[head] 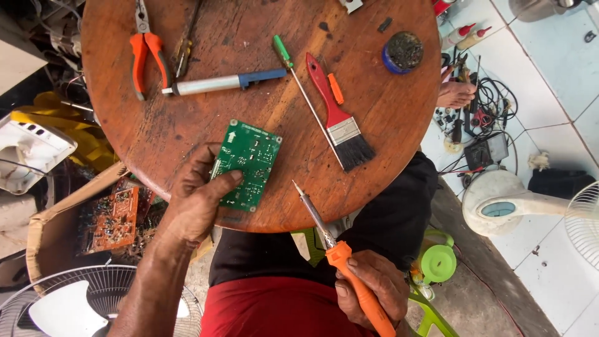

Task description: Desoldering components from a printed circuit board using a soldering iron and a desoldering pump on a wooden workbench.

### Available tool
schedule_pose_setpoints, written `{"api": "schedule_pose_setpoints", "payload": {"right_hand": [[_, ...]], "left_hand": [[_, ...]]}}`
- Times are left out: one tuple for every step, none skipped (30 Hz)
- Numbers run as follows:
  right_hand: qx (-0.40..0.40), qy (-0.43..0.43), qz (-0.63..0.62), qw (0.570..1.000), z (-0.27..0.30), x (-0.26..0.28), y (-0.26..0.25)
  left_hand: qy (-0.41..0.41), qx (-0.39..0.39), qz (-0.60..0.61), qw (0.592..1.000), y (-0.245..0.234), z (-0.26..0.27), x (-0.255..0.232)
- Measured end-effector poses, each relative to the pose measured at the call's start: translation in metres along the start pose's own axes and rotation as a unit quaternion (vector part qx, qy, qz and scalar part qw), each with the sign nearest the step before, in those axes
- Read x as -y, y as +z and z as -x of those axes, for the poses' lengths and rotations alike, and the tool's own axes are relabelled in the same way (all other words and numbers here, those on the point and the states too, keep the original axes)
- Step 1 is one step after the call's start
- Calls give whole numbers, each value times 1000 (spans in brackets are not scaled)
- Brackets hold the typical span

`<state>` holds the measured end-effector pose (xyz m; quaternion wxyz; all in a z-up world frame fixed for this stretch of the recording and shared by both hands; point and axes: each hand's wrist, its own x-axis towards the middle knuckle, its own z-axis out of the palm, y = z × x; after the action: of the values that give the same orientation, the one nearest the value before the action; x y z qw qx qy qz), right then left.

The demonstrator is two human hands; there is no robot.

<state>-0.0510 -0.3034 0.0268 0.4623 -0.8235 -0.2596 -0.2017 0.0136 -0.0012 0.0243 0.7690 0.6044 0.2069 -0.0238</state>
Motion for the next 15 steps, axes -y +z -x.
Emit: {"api": "schedule_pose_setpoints", "payload": {"right_hand": [[-1,-2,2,1000,1,0,0],[-9,-1,0,1000,1,-1,0],[-16,0,-3,1000,1,-2,1],[-16,-3,-1,1000,-2,-1,2],[-19,-20,3,1000,-6,1,4],[-23,-36,8,999,-9,3,6],[-23,-37,10,999,-14,5,4],[-5,-40,-2,999,-18,8,2],[14,-42,-14,999,-22,11,1],[14,-43,-12,999,-18,12,-1],[-6,-27,-12,1000,-14,13,-2],[-26,-11,-11,1000,-9,14,-3],[-24,-12,-9,1000,-12,11,-2],[-25,-38,-13,999,-14,8,-1],[-27,-64,-17,997,-15,6,-1]], "left_hand": [[1,2,2,1000,2,1,6],[-21,3,98,995,4,1,12],[-43,4,193,980,6,0,18],[-42,5,196,980,9,2,22],[-43,0,231,972,12,3,27],[-45,-4,267,963,14,4,31],[-45,-3,269,962,16,6,28],[-67,3,299,952,17,8,26],[-90,10,330,940,19,11,24],[-90,11,332,939,18,11,25],[-83,24,339,937,17,10,26],[-77,36,347,934,16,11,28],[-78,37,350,933,17,9,26],[-70,52,361,929,17,10,25],[-63,67,372,924,18,11,25]]}}
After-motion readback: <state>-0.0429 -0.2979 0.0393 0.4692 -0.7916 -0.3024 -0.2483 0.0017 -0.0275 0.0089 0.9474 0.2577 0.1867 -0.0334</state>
